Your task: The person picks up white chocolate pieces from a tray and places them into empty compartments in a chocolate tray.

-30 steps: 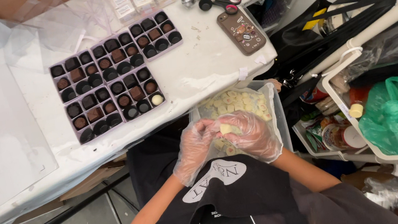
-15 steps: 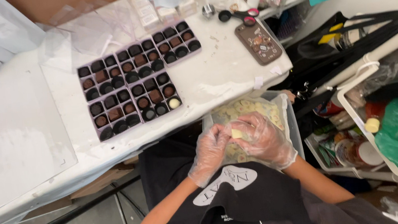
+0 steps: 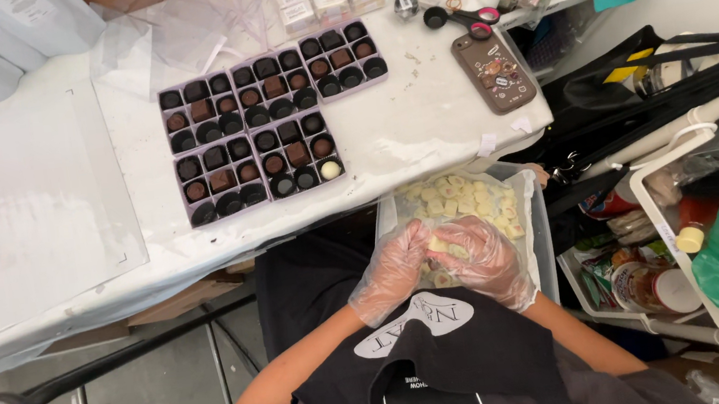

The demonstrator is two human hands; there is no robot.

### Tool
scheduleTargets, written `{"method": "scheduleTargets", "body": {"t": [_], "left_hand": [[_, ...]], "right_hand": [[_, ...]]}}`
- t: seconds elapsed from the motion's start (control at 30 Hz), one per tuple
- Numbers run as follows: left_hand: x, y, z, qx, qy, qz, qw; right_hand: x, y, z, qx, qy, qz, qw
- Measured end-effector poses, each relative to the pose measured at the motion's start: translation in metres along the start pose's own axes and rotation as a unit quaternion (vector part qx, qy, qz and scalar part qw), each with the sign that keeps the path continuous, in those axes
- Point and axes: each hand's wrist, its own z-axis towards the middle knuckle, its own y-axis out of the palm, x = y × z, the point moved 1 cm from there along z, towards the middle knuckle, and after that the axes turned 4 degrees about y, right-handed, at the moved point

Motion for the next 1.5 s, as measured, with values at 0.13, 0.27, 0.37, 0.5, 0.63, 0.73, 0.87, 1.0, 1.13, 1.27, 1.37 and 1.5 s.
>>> {"method": "scheduleTargets", "body": {"t": [0.13,0.27,0.37,0.5,0.63,0.73,0.87,1.0,1.13,1.27,1.37,1.5], "left_hand": [[-0.035,0.01,0.007,0.034,0.005,-0.07,0.997],[-0.024,0.006,0.005,0.051,-0.028,-0.038,0.998],[0.042,0.015,-0.017,0.041,-0.085,-0.014,0.995],[0.054,-0.009,-0.024,-0.015,0.07,0.071,0.995],[0.05,-0.019,-0.027,-0.032,0.218,0.134,0.966],[0.057,-0.029,-0.029,-0.04,0.235,0.12,0.964],[0.066,-0.046,-0.03,-0.051,0.273,0.097,0.956],[0.065,-0.07,-0.042,0.082,0.358,0.139,0.92],[0.069,-0.096,-0.056,0.144,0.339,0.094,0.925],[0.08,-0.103,-0.063,0.182,0.301,0.042,0.935],[0.082,-0.102,-0.061,0.168,0.309,0.023,0.936],[0.089,-0.101,-0.061,0.156,0.322,0.008,0.934]], "right_hand": [[0.001,0.002,-0.003,-0.009,0.024,0.029,0.999],[0.001,0.003,-0.002,-0.017,0.035,0.022,0.999],[-0.028,-0.009,0.032,-0.037,0.179,0.163,0.97],[0.001,-0.037,0.056,-0.004,0.287,0.321,0.902],[-0.044,-0.047,0.117,-0.08,0.421,0.355,0.831],[-0.058,-0.028,0.149,-0.119,0.342,0.377,0.852],[-0.059,0.029,0.186,-0.244,0.134,0.3,0.912],[-0.056,0.08,0.194,-0.262,0.017,0.23,0.937],[-0.074,0.095,0.201,-0.34,0.132,0.177,0.914],[-0.08,0.104,0.206,-0.389,0.191,0.147,0.889],[-0.059,0.112,0.201,-0.415,0.153,0.146,0.885],[-0.066,0.109,0.208,-0.451,0.191,0.138,0.861]]}}
